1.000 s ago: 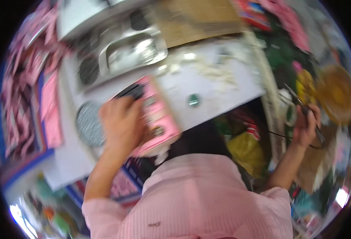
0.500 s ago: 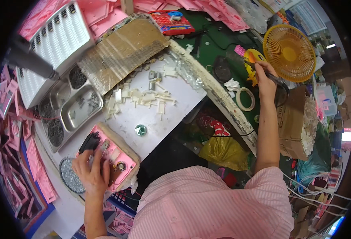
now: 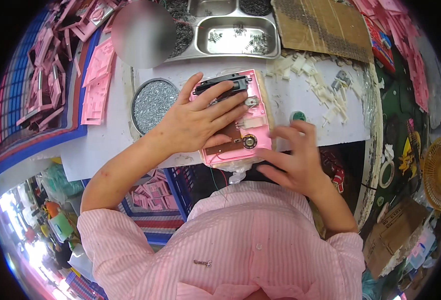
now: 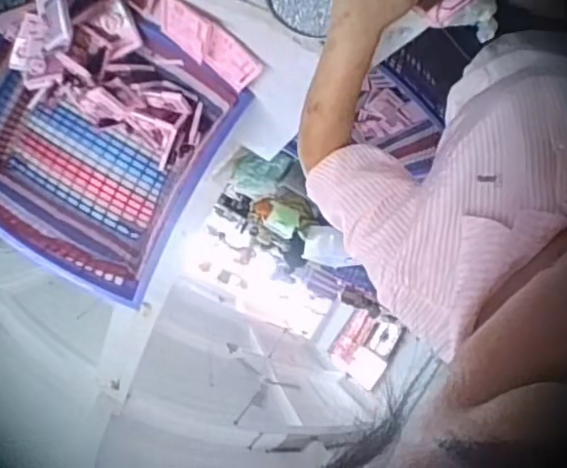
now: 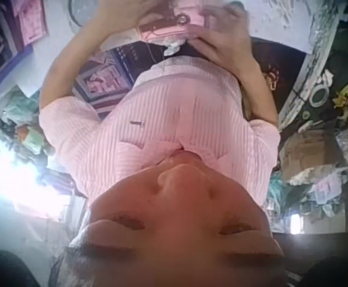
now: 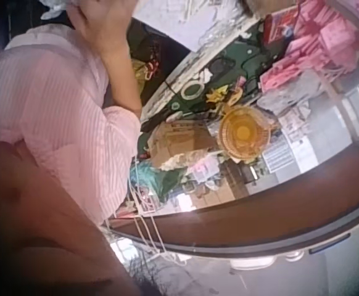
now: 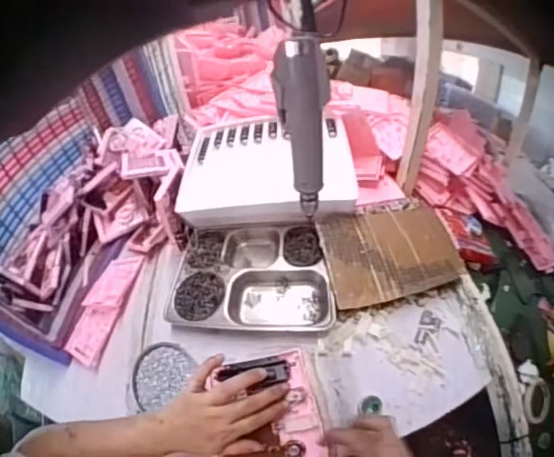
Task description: Assemble an electronic toy by soldering internal components and securing the outer casing with an electric screwdriver.
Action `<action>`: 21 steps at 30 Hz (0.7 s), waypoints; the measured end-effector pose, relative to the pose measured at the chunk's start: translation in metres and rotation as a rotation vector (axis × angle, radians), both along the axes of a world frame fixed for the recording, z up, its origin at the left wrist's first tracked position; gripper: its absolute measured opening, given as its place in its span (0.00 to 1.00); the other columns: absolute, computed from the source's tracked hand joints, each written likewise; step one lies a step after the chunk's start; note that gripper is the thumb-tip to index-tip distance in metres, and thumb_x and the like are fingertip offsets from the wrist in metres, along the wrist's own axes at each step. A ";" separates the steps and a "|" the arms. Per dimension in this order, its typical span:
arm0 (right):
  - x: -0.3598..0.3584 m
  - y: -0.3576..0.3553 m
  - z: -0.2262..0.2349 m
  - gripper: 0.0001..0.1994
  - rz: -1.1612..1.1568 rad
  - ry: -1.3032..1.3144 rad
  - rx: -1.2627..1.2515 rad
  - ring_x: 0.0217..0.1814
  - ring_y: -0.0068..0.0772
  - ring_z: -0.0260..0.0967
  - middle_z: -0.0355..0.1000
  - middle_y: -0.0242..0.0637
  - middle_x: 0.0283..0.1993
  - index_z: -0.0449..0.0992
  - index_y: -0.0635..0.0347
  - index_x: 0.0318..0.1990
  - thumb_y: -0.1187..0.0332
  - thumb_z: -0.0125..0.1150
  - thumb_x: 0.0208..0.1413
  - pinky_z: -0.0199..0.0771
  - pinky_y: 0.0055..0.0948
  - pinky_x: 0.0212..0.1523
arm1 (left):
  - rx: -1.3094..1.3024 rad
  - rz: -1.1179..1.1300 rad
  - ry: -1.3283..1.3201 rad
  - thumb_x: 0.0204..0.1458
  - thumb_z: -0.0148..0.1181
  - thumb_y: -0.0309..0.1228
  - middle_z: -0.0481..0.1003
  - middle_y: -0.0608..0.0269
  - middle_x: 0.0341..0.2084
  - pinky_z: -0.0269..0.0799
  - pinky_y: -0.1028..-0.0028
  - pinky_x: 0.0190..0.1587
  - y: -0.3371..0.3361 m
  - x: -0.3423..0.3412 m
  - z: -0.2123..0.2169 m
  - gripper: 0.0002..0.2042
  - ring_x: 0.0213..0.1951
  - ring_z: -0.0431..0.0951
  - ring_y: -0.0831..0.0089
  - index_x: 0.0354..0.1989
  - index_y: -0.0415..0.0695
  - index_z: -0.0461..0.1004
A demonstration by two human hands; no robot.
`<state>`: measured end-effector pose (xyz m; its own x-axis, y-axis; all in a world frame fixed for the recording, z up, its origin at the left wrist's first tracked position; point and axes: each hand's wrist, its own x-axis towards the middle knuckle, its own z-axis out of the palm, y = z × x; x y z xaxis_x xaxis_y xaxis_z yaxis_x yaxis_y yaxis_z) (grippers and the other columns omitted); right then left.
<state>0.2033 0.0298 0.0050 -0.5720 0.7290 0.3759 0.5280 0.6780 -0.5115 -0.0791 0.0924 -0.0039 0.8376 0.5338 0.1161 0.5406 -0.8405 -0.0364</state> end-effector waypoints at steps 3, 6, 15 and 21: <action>-0.021 0.014 -0.017 0.18 -0.035 -0.075 -0.052 0.53 0.49 0.62 0.69 0.38 0.50 0.81 0.52 0.44 0.61 0.74 0.43 0.65 0.44 0.53 | 0.016 0.000 0.025 0.59 0.46 0.60 0.64 0.75 0.70 0.34 0.42 0.73 0.001 0.001 0.000 0.32 0.71 0.60 0.65 0.67 0.58 0.69; -0.028 0.006 -0.013 0.18 -0.177 -0.054 -0.127 0.51 0.48 0.61 0.69 0.38 0.48 0.81 0.55 0.44 0.62 0.73 0.44 0.64 0.44 0.52 | 0.020 -0.005 -0.024 0.57 0.48 0.61 0.63 0.77 0.70 0.32 0.42 0.74 -0.003 0.000 -0.003 0.32 0.72 0.58 0.66 0.68 0.59 0.69; -0.029 0.043 -0.010 0.10 -0.331 0.103 -0.214 0.38 0.41 0.68 0.72 0.39 0.34 0.79 0.58 0.34 0.64 0.72 0.48 0.69 0.38 0.40 | -0.085 -0.008 -0.118 0.53 0.56 0.59 0.64 0.70 0.69 0.39 0.37 0.72 -0.002 -0.005 -0.009 0.34 0.73 0.56 0.68 0.66 0.57 0.69; -0.049 0.074 -0.003 0.10 -0.294 -0.321 0.006 0.31 0.39 0.74 0.73 0.36 0.25 0.74 0.56 0.24 0.63 0.67 0.48 0.75 0.38 0.28 | -0.131 0.009 -0.112 0.50 0.57 0.61 0.63 0.69 0.70 0.34 0.36 0.72 -0.005 -0.007 -0.013 0.35 0.73 0.56 0.62 0.67 0.60 0.68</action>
